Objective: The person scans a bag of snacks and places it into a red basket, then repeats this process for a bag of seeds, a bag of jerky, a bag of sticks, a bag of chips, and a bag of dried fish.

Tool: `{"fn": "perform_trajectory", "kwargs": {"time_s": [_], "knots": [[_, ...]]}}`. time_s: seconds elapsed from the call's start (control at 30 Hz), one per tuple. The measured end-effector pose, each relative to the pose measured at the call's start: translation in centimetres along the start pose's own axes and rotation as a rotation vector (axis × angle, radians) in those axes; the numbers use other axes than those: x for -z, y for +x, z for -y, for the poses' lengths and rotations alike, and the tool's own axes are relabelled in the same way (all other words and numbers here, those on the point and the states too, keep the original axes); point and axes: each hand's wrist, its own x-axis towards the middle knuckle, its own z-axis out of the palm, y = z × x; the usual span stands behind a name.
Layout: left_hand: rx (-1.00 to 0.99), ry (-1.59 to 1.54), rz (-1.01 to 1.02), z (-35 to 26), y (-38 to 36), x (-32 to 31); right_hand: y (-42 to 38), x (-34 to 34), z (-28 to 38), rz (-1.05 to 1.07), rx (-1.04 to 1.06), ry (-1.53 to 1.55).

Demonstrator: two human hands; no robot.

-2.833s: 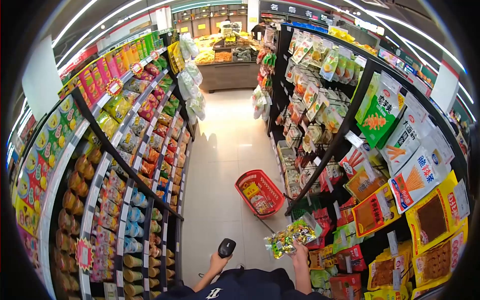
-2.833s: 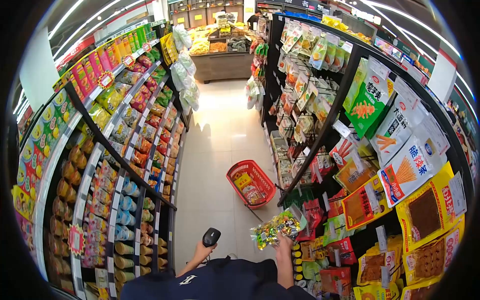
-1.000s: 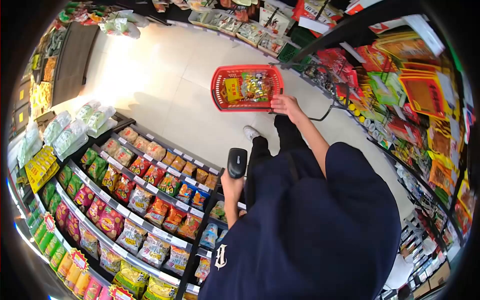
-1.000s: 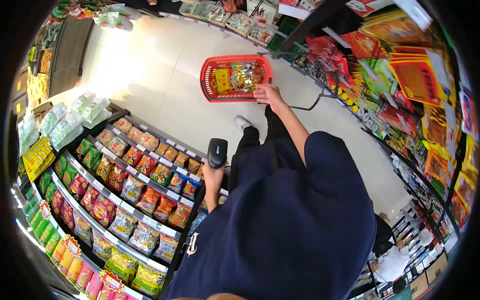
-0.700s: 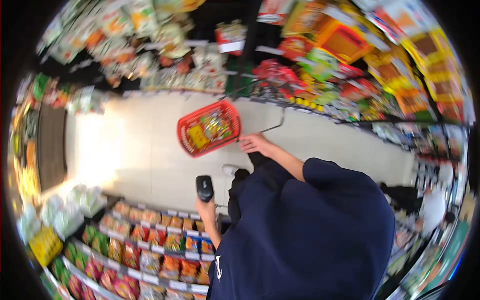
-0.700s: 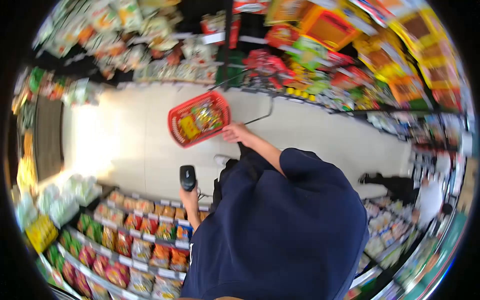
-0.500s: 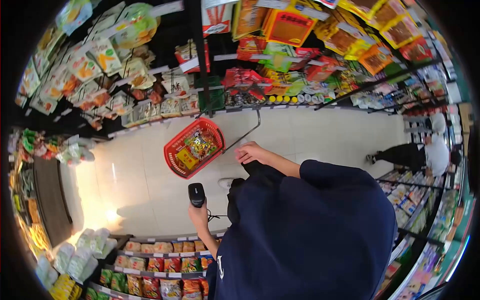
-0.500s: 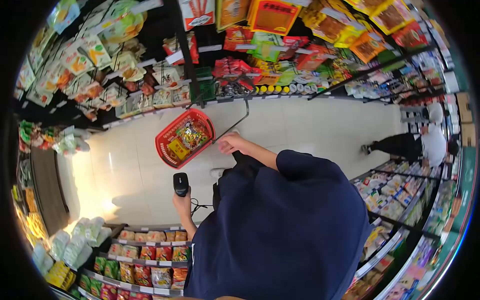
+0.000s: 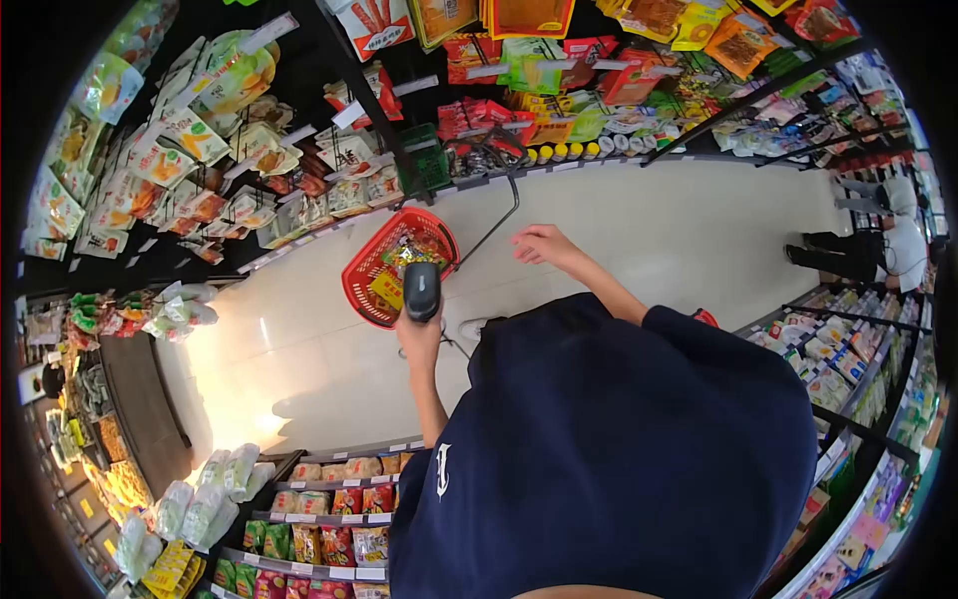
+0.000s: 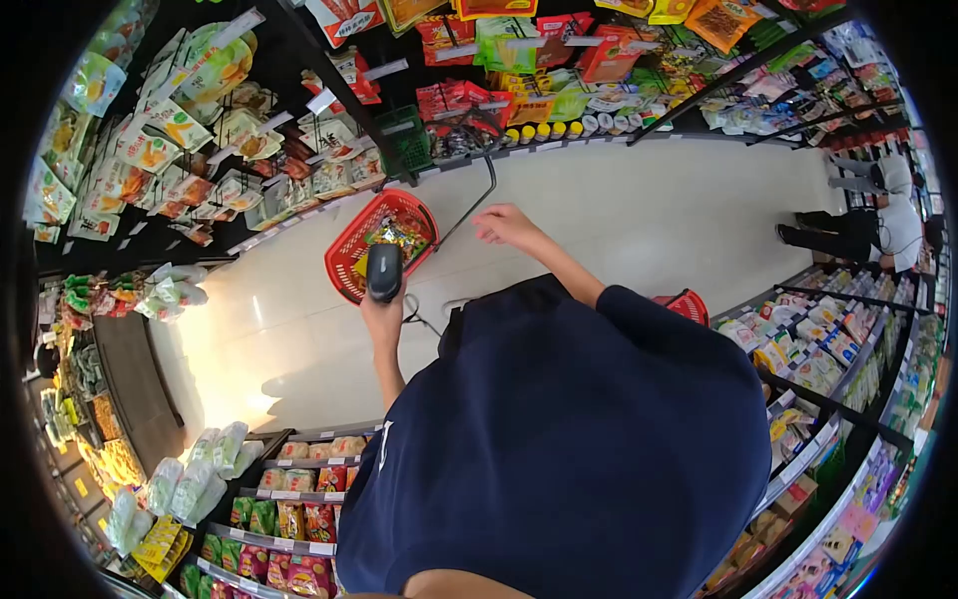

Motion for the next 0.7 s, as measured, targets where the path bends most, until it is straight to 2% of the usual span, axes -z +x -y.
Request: {"fn": "perform_trajectory", "kwargs": {"time_s": [0.1,0.17,0.2,0.37,0.43,0.47,0.53,0.57,0.63,0.7], "knots": [[-0.046,-0.152,0.093,-4.0,-0.7,-2.5,-3.0,1.4,0.1,-0.002,-0.012,-0.005],[0.157,-0.284,0.194,-6.9,-1.4,-4.0,-4.3,2.8,-1.1,0.015,0.044,0.02],[0.146,-0.389,0.197,-7.3,-1.6,-5.0,-5.0,3.4,-1.4,0.016,0.052,0.027],[0.178,-0.39,0.325,-12.4,-4.2,-8.6,-10.0,6.4,-1.8,-0.004,0.211,0.128],[0.145,-0.321,0.436,-15.3,-5.3,-10.4,-10.8,7.6,-2.1,0.045,0.288,0.127],[0.194,-0.31,0.495,-16.3,-5.9,-11.3,-11.5,8.2,-2.3,0.129,0.295,0.096],[0.168,-0.342,0.5,-18.1,-7.0,-13.5,-12.6,9.0,-2.2,0.3,0.249,0.111],[0.145,-0.377,0.508,-18.7,-7.6,-14.6,-12.9,9.3,-2.1,0.352,0.37,0.101],[0.174,-0.432,0.531,-19.5,-8.7,-16.9,-14.6,9.4,-1.7,0.285,0.379,0.264],[0.254,-0.597,0.502,-20.5,-10.0,-19.0,-14.8,10.2,-2.0,0.236,0.416,0.271]]}}
